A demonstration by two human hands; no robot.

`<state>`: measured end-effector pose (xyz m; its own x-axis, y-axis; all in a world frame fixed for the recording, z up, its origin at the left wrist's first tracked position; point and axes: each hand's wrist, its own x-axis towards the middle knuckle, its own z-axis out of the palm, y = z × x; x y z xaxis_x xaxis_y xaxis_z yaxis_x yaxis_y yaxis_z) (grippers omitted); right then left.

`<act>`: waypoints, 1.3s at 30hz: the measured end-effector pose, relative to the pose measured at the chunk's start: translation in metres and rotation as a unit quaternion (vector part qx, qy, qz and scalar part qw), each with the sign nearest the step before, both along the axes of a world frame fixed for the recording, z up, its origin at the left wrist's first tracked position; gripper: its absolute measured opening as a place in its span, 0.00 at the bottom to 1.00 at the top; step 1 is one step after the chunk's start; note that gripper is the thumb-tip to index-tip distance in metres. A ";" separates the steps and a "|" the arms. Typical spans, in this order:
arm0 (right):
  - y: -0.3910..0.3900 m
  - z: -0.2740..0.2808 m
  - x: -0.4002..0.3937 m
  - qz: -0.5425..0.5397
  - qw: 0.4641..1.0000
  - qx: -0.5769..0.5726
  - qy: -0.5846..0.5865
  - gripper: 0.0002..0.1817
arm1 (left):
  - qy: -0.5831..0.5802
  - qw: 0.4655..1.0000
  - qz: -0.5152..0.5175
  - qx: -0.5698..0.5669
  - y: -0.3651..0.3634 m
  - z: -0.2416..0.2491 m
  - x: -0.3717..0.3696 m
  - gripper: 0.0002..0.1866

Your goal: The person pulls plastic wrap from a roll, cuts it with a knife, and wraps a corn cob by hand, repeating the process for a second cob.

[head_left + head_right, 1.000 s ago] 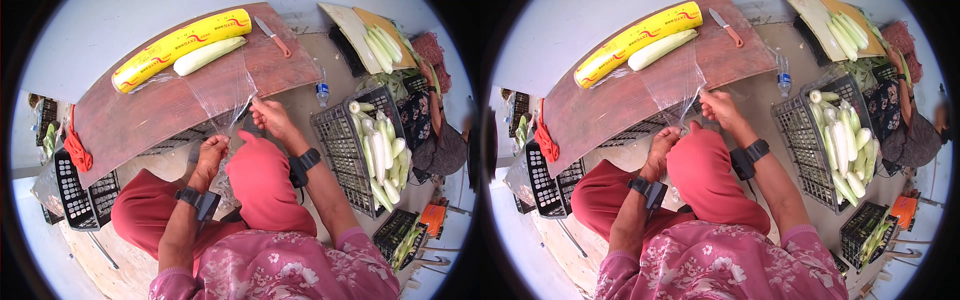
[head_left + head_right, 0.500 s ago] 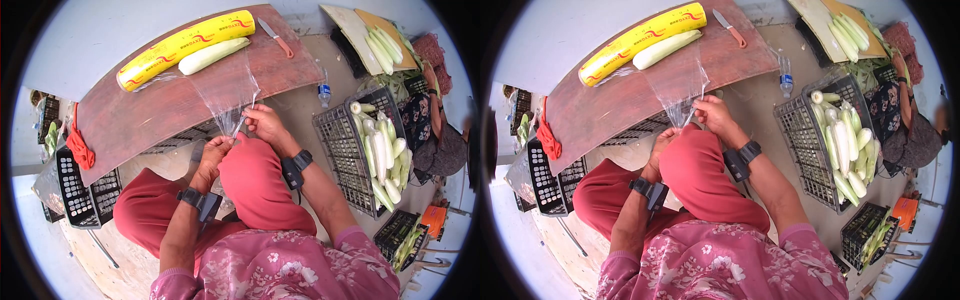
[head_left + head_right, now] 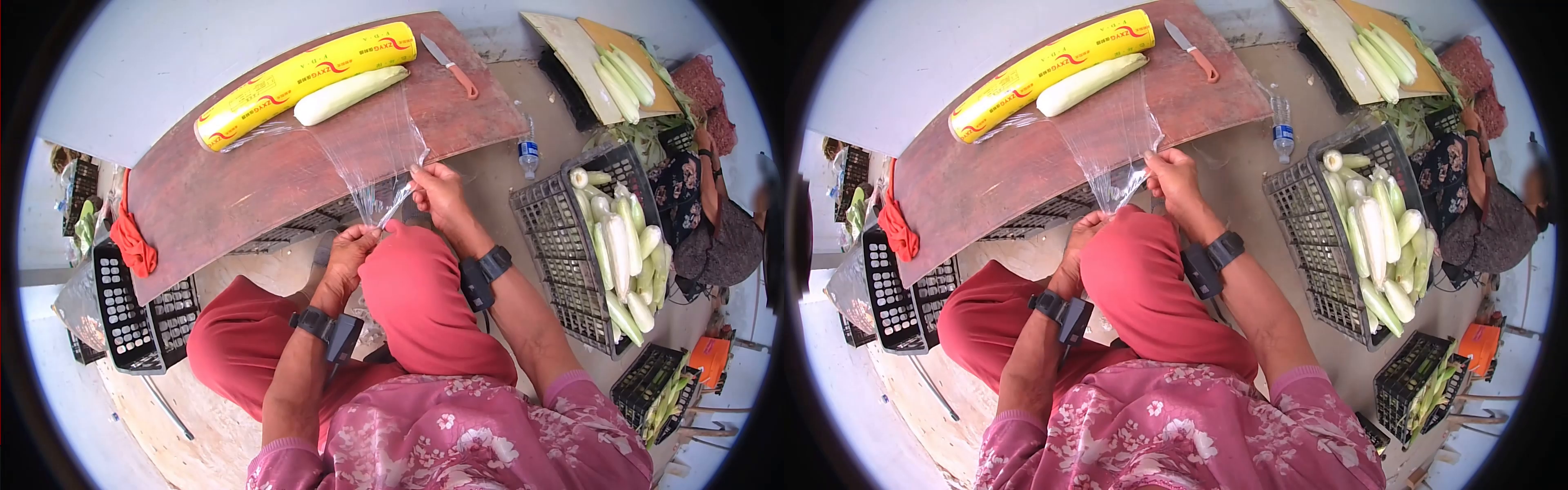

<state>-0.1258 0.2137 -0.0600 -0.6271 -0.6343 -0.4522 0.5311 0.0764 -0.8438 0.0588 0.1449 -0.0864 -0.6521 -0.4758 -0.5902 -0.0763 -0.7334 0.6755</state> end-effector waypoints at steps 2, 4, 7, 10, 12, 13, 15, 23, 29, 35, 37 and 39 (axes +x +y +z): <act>0.004 0.001 0.000 -0.012 0.999 0.024 0.025 0.09 | -0.007 1.000 0.005 -0.010 -0.002 -0.006 0.002 0.02; 0.009 -0.001 -0.001 -0.024 0.998 0.033 0.044 0.08 | -0.010 1.000 0.012 -0.022 -0.003 -0.009 0.002 0.02; 0.014 -0.007 -0.001 -0.037 0.996 0.032 0.077 0.08 | -0.011 1.000 0.012 -0.022 -0.004 -0.009 0.002 0.01; 0.016 -0.012 0.000 -0.063 0.988 0.051 0.134 0.07 | -0.024 0.999 0.005 -0.034 -0.002 -0.004 0.000 0.01; 0.016 -0.014 -0.001 -0.102 0.976 0.073 0.180 0.07 | -0.010 0.999 0.015 -0.033 -0.004 -0.007 0.002 0.01; 0.019 -0.017 -0.006 -0.102 0.977 0.074 0.172 0.07 | -0.003 0.999 0.021 -0.033 -0.005 -0.008 0.002 0.01; 0.029 -0.019 -0.019 -0.103 0.980 0.079 0.152 0.07 | -0.014 0.999 0.018 -0.033 -0.004 -0.007 0.001 0.01; 0.003 0.018 -0.035 -0.026 0.838 0.047 0.543 0.03 | -0.007 0.999 0.013 -0.035 -0.002 -0.007 -0.001 0.02; -0.014 0.020 -0.039 0.082 0.813 0.165 0.552 0.05 | -0.007 0.999 0.016 -0.036 -0.003 -0.007 0.000 0.02; -0.016 0.027 -0.034 0.104 0.750 0.200 0.622 0.05 | -0.016 0.999 0.013 -0.031 -0.002 -0.003 0.000 0.02; -0.015 0.026 -0.037 0.113 0.730 0.217 0.638 0.04 | -0.020 0.999 0.015 -0.036 -0.003 -0.005 0.000 0.01; -0.007 0.023 -0.044 0.118 0.718 0.215 0.651 0.04 | -0.024 0.998 0.017 -0.053 -0.004 -0.008 0.002 0.01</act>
<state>-0.1700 0.2066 -0.0371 -0.5940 -0.7696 0.2343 -0.7576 0.4371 -0.4847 0.0606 0.1406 -0.0945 -0.6072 -0.5580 -0.5656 -0.0868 -0.6610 0.7453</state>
